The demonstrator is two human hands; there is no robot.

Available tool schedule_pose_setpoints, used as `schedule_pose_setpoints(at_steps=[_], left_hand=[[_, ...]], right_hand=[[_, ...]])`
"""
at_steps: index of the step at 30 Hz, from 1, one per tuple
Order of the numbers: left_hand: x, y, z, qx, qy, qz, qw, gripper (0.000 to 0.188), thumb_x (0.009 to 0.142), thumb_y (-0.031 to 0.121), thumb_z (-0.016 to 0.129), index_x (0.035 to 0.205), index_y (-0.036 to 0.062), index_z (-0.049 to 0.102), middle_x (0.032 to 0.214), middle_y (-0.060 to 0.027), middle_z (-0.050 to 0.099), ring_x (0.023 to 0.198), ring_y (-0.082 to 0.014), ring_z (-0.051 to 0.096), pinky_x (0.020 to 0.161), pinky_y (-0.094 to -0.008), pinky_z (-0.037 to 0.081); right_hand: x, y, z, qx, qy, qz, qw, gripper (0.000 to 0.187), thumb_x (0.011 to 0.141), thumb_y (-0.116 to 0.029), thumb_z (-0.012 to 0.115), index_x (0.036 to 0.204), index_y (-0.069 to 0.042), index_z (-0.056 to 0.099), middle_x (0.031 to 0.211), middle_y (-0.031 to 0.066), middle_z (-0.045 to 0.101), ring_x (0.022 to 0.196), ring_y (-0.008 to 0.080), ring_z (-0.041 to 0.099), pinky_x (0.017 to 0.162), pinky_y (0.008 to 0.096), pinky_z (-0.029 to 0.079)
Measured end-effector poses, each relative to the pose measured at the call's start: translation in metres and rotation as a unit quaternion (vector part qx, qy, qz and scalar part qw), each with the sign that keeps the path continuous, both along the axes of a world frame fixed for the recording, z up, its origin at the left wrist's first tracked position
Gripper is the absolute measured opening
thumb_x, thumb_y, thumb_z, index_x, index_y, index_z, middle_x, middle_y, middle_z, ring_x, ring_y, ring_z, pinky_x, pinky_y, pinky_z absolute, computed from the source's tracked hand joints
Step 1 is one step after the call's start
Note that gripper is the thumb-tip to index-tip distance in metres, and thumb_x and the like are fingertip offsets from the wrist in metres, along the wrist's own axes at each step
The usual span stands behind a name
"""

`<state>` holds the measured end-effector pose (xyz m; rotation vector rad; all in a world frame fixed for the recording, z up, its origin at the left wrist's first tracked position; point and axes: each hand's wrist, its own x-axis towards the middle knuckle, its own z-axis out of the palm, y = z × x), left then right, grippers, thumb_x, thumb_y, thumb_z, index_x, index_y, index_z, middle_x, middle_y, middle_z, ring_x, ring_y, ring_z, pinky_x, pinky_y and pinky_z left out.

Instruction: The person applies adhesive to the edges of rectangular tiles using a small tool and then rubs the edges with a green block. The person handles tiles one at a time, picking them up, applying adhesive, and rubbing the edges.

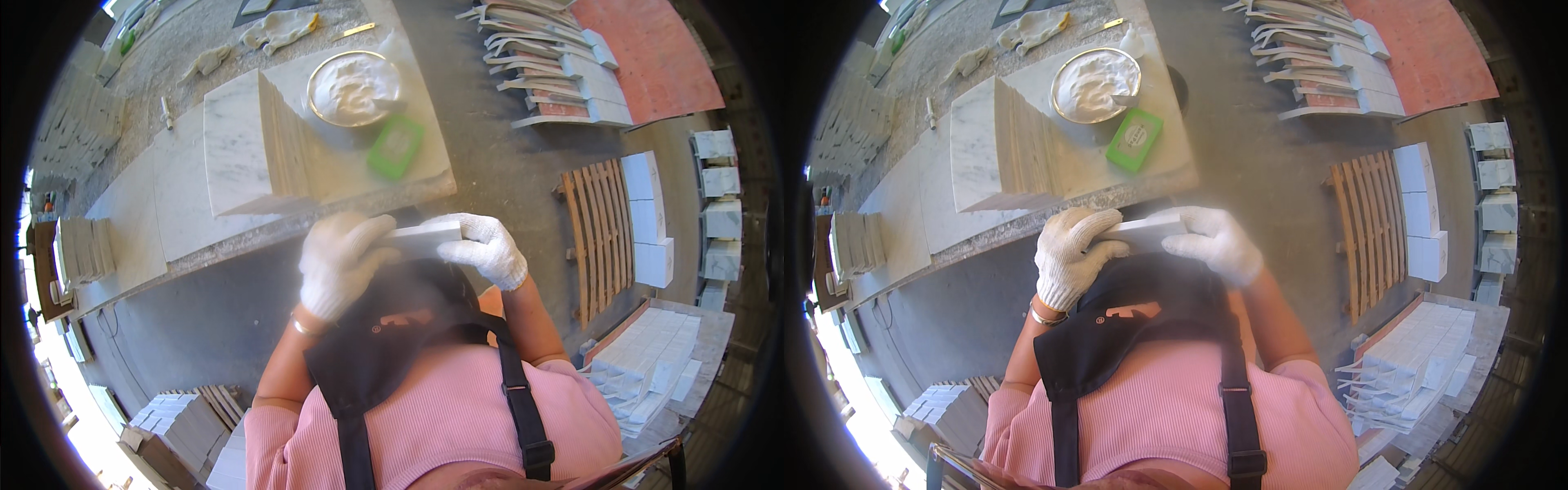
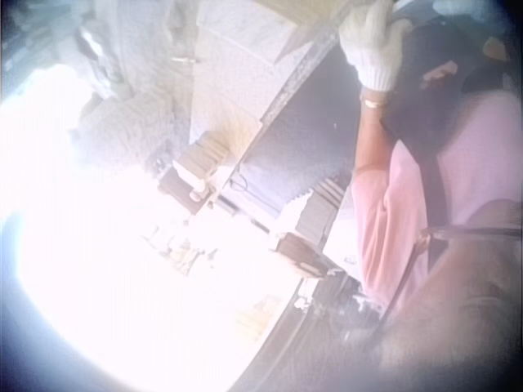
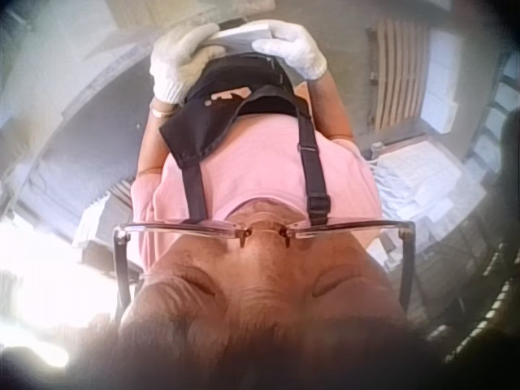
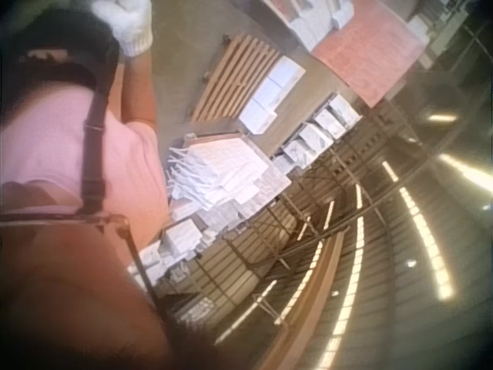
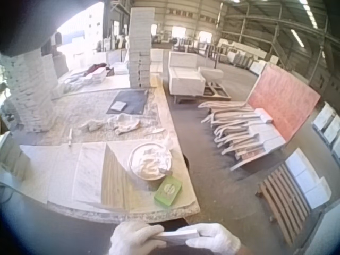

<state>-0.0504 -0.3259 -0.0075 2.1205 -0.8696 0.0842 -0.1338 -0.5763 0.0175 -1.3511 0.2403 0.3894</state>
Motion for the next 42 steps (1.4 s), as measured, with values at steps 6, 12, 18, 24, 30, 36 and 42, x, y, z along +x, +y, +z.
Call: schedule_pose_setpoints(at_steps=[6,12,18,24,30,36,42], left_hand=[[-0.001,-0.001,0.001,-0.011,-0.014,0.004,1.0,0.044,0.063,0.02,0.092,0.104,0.0127,0.078,0.09,-0.006,0.074,0.088,-0.0313,0.07,0.08,-0.0423,0.052],[0.0,-0.002,0.0,-0.016,0.015,-0.001,1.0,0.041,0.067,0.02,0.09,0.105,0.0106,0.078,0.089,-0.0075,0.073,0.087,-0.032,0.07,0.079,-0.0422,0.053],[-0.002,-0.004,-0.014,-0.079,0.243,0.062,0.965,0.042,0.082,0.017,0.086,0.121,0.0047,0.076,0.107,-0.0126,0.074,0.097,-0.0253,0.072,0.091,-0.0354,0.056],[-0.005,0.0,-0.044,-0.355,0.549,0.023,0.756,0.075,0.101,0.04,0.07,0.156,-0.0021,0.042,0.144,-0.0163,0.062,0.121,-0.0268,0.066,0.099,-0.0391,0.056],[-0.023,-0.015,-0.051,-0.345,0.647,-0.044,0.679,0.073,0.099,0.038,0.074,0.153,0.0015,0.043,0.142,-0.0144,0.062,0.124,-0.0292,0.066,0.096,-0.0434,0.058],[-0.013,-0.026,-0.049,-0.353,0.648,0.057,0.672,0.034,0.101,0.02,0.072,0.129,0.0043,0.062,0.115,-0.0089,0.071,0.099,-0.0247,0.072,0.086,-0.0429,0.06],[-0.01,-0.015,-0.049,-0.437,0.65,0.086,0.616,0.023,0.1,0.013,0.071,0.121,0.0065,0.065,0.11,-0.0075,0.07,0.093,-0.0235,0.07,0.077,-0.0422,0.059]], right_hand=[[-0.001,-0.003,0.0,-0.014,0.024,0.019,0.999,0.044,0.096,-0.004,0.069,0.139,0.006,0.064,0.133,0.0157,0.071,0.121,0.0227,0.067,0.109,0.0383,0.05],[-0.002,-0.003,0.002,-0.011,0.032,0.023,0.999,0.043,0.097,-0.003,0.068,0.139,0.005,0.064,0.133,0.0152,0.072,0.122,0.0222,0.067,0.109,0.0375,0.05],[-0.004,0.001,-0.009,-0.022,0.02,-0.055,0.998,0.046,0.093,-0.017,0.072,0.133,0.005,0.069,0.113,0.0101,0.077,0.096,0.0145,0.071,0.082,0.0292,0.056],[-0.009,-0.009,-0.022,0.058,0.043,-0.14,0.987,0.042,0.097,-0.025,0.069,0.129,0.002,0.068,0.102,0.0103,0.075,0.082,0.0159,0.068,0.067,0.0288,0.051],[-0.005,0.001,-0.03,0.085,0.061,-0.167,0.98,0.046,0.098,-0.029,0.068,0.131,0.002,0.065,0.101,0.0121,0.076,0.084,0.0181,0.071,0.065,0.0265,0.051],[0.0,-0.002,-0.035,0.102,0.044,-0.15,0.982,0.044,0.101,-0.025,0.064,0.135,0.004,0.065,0.11,0.0144,0.076,0.089,0.0196,0.072,0.07,0.0282,0.054],[0.041,-0.037,-0.062,-0.215,-0.058,-0.246,0.943,0.038,0.105,-0.026,0.065,0.136,-0.003,0.069,0.126,0.0092,0.074,0.107,0.0151,0.071,0.087,0.0276,0.057]])
